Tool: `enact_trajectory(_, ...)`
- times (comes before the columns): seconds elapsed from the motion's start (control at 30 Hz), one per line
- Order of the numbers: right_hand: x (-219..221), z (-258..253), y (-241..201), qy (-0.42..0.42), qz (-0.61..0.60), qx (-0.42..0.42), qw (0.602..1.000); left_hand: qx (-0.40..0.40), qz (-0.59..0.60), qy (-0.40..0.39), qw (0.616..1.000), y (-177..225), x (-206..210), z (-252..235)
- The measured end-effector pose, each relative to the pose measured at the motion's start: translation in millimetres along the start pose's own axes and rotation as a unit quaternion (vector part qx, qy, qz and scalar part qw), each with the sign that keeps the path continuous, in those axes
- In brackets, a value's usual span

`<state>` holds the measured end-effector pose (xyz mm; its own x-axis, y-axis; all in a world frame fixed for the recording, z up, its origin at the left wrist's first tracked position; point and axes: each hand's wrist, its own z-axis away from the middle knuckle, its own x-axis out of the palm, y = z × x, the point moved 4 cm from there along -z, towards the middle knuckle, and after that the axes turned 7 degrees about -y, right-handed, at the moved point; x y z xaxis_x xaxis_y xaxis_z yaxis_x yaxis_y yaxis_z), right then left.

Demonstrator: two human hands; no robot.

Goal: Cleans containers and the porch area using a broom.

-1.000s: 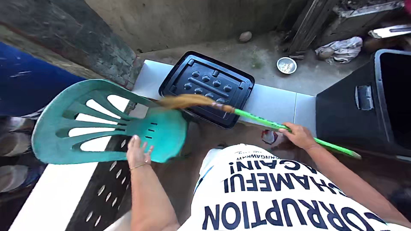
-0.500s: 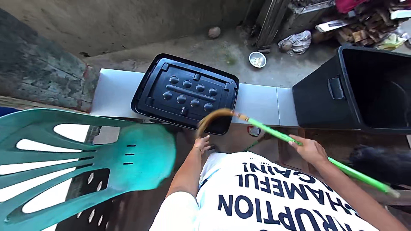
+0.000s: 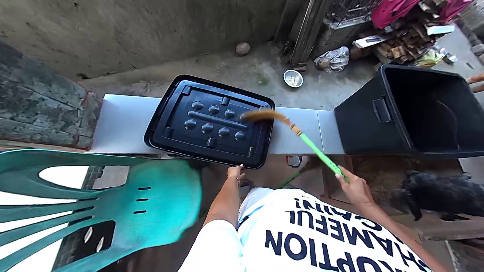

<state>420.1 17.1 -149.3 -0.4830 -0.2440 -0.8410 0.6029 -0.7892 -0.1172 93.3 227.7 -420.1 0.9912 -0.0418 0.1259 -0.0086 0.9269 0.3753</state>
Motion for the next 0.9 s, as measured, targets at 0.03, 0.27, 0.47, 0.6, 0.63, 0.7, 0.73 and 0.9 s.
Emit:
enact_trajectory(0.03,0,-2,-7,0.016,-0.011,-0.007,1.000,0.003,-0.002,0.003,1.000,0,-1,1)
enact_trajectory(0.27,19,-10,-28,-0.198,0.055,-0.247,0.947,0.107,0.086,0.058,0.989,11,-12,36)
enact_trajectory(0.47,4,-58,-77,-0.114,0.028,-0.204,0.972,0.252,0.092,0.129,0.955,38,-45,112)
enact_trajectory(0.6,1,-48,-105,-0.165,0.059,-0.375,0.910,0.346,0.099,0.146,0.922,52,-54,171)
enact_trajectory(0.63,2,-47,-109,-0.191,0.077,-0.395,0.895,0.363,0.090,0.146,0.916,51,-54,183)
enact_trajectory(0.7,0,-60,-115,-0.214,0.077,-0.371,0.901,0.403,0.049,0.144,0.903,45,-55,200)
enact_trajectory(0.73,-3,-72,-118,-0.210,0.062,-0.334,0.917,0.424,0.026,0.138,0.895,42,-55,207)
enact_trajectory(0.9,-19,-71,-127,-0.153,-0.037,-0.341,0.927,0.475,-0.030,0.133,0.869,46,-36,242)
